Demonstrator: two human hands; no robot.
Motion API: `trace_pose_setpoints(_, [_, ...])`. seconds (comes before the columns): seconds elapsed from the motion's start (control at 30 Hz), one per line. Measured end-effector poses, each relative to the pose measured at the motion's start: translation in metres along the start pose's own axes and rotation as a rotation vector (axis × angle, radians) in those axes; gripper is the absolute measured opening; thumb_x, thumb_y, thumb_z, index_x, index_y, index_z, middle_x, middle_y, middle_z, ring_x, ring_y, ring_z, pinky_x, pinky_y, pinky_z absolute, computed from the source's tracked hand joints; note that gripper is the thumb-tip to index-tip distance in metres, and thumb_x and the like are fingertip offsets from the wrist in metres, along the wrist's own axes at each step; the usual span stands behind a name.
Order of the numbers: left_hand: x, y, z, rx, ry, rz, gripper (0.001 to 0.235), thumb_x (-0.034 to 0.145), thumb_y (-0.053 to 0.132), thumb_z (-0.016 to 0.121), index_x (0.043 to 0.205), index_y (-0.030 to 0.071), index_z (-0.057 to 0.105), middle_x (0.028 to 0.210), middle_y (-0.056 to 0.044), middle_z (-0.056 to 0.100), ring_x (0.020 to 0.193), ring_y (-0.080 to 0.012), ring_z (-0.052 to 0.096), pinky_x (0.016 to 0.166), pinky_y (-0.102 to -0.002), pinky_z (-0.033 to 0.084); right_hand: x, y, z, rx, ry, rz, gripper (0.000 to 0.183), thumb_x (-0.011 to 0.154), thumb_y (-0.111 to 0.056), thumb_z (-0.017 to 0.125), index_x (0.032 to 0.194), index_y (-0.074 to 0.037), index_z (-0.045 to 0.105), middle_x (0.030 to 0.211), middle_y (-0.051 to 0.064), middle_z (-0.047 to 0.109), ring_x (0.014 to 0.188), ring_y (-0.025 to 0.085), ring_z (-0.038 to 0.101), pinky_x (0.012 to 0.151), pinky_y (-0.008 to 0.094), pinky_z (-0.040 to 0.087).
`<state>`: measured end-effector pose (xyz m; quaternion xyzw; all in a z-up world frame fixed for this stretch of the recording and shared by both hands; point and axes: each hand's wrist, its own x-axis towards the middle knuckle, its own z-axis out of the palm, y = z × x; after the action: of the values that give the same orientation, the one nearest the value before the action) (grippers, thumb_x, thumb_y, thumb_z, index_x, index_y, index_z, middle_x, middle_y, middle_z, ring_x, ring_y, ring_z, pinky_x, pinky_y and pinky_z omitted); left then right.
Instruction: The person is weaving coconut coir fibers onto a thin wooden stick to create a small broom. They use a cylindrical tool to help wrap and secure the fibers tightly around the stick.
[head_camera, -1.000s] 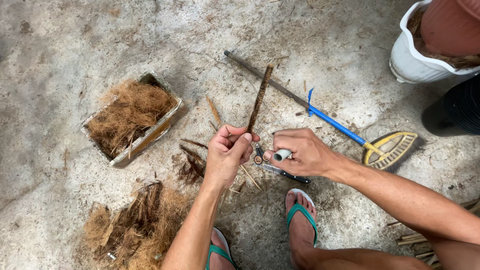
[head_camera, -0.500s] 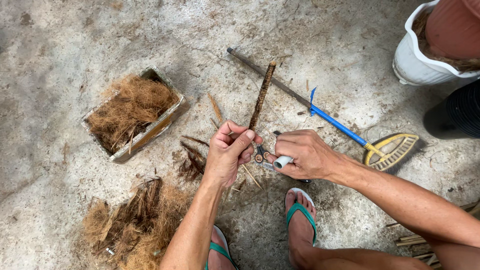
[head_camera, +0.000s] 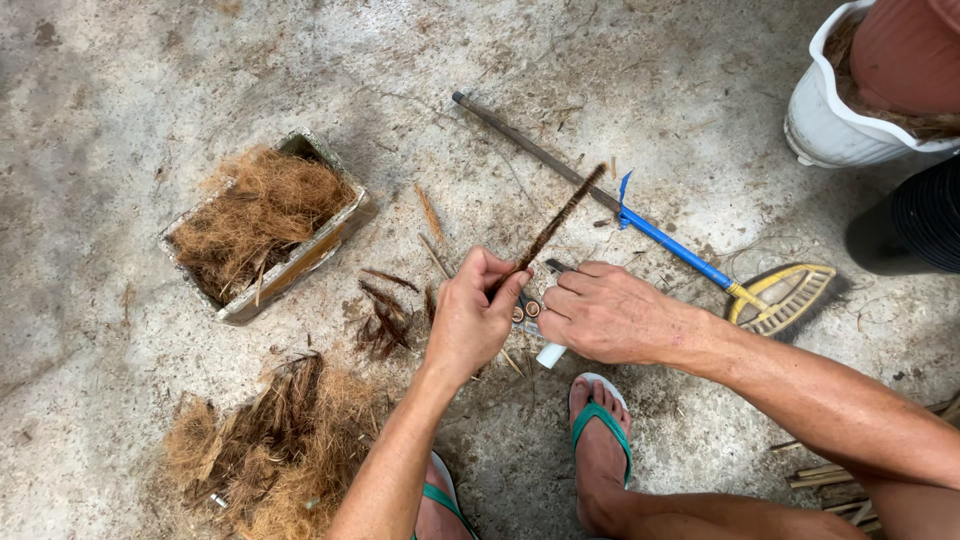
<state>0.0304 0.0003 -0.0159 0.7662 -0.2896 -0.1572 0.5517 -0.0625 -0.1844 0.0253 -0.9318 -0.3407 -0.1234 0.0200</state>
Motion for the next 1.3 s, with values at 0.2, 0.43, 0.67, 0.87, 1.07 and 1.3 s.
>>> trace_pose_setpoints(0.2, [-0.006, -0.013, 0.011, 0.298, -0.226, 0.028, 0.009, 0.103, 0.0, 0.051, 0.096, 0.005, 0.055, 0.076, -0.012, 0.073, 0.051, -0.0158, 0.067, 0.04, -0.03, 0.05, 0.004, 0.004, -0.012, 0.013, -0.023, -0.088, 0.013, 0.074, -0.02, 0.065, 0.076, -0.012, 0.056, 0.076, 0.001, 0.055, 0.077, 0.021, 0.062, 0.066, 0.036, 0.051])
trace_pose_setpoints(0.43, [-0.014, -0.01, 0.004, 0.234, -0.493, 0.282, 0.004, 0.095, 0.004, 0.065, 0.096, 0.008, 0.065, 0.07, -0.005, 0.07, 0.05, -0.0142, 0.063, 0.045, -0.033, 0.051, -0.007, 0.033, 0.0, 0.855, -0.225, 0.209, 0.014, 0.089, -0.01, 0.071, 0.081, -0.014, 0.06, 0.075, -0.004, 0.061, 0.07, 0.009, 0.057, 0.062, 0.029, 0.048])
trace_pose_setpoints(0.67, [-0.02, 0.021, -0.006, -0.037, -0.49, 0.228, 0.011, 0.098, 0.012, 0.073, 0.091, 0.008, 0.066, 0.07, -0.004, 0.067, 0.053, -0.0106, 0.056, 0.047, -0.028, 0.038, -0.036, 0.055, 0.039, 1.674, -0.261, 0.486, 0.038, 0.096, -0.008, 0.071, 0.074, -0.011, 0.04, 0.068, -0.004, 0.043, 0.062, 0.006, 0.038, 0.053, 0.028, 0.03])
trace_pose_setpoints(0.87, [-0.006, 0.001, 0.002, -0.839, -0.169, -0.099, 0.014, 0.092, -0.005, 0.067, 0.099, 0.003, 0.057, 0.087, -0.012, 0.073, 0.058, -0.0082, 0.051, 0.048, -0.025, 0.038, -0.02, 0.027, 0.066, 2.129, 0.301, 0.59, 0.028, 0.102, -0.014, 0.064, 0.084, -0.013, 0.043, 0.067, -0.004, 0.041, 0.056, 0.008, 0.035, 0.052, 0.028, 0.028])
trace_pose_setpoints(1.07, [0.002, -0.006, 0.001, -1.157, -0.008, -0.209, 0.018, 0.094, -0.008, 0.064, 0.101, 0.003, 0.052, 0.09, -0.016, 0.072, 0.058, -0.0097, 0.051, 0.048, -0.024, 0.037, 0.007, 0.011, 0.046, 2.016, 0.604, 0.746, 0.02, 0.096, -0.016, 0.069, 0.107, -0.008, 0.054, 0.063, -0.009, 0.035, 0.05, 0.003, 0.028, 0.045, 0.024, 0.022])
trace_pose_setpoints(1.3, [-0.003, -0.006, 0.007, -0.741, 0.053, -0.012, 0.012, 0.101, -0.003, 0.065, 0.107, 0.002, 0.056, 0.082, -0.011, 0.068, 0.066, -0.0113, 0.061, 0.055, -0.023, 0.046, 0.019, 0.007, 0.048, 1.641, 0.541, 0.905, 0.039, 0.094, -0.028, 0.077, 0.118, 0.003, 0.074, 0.07, -0.003, 0.061, 0.055, 0.003, 0.046, 0.046, 0.024, 0.033])
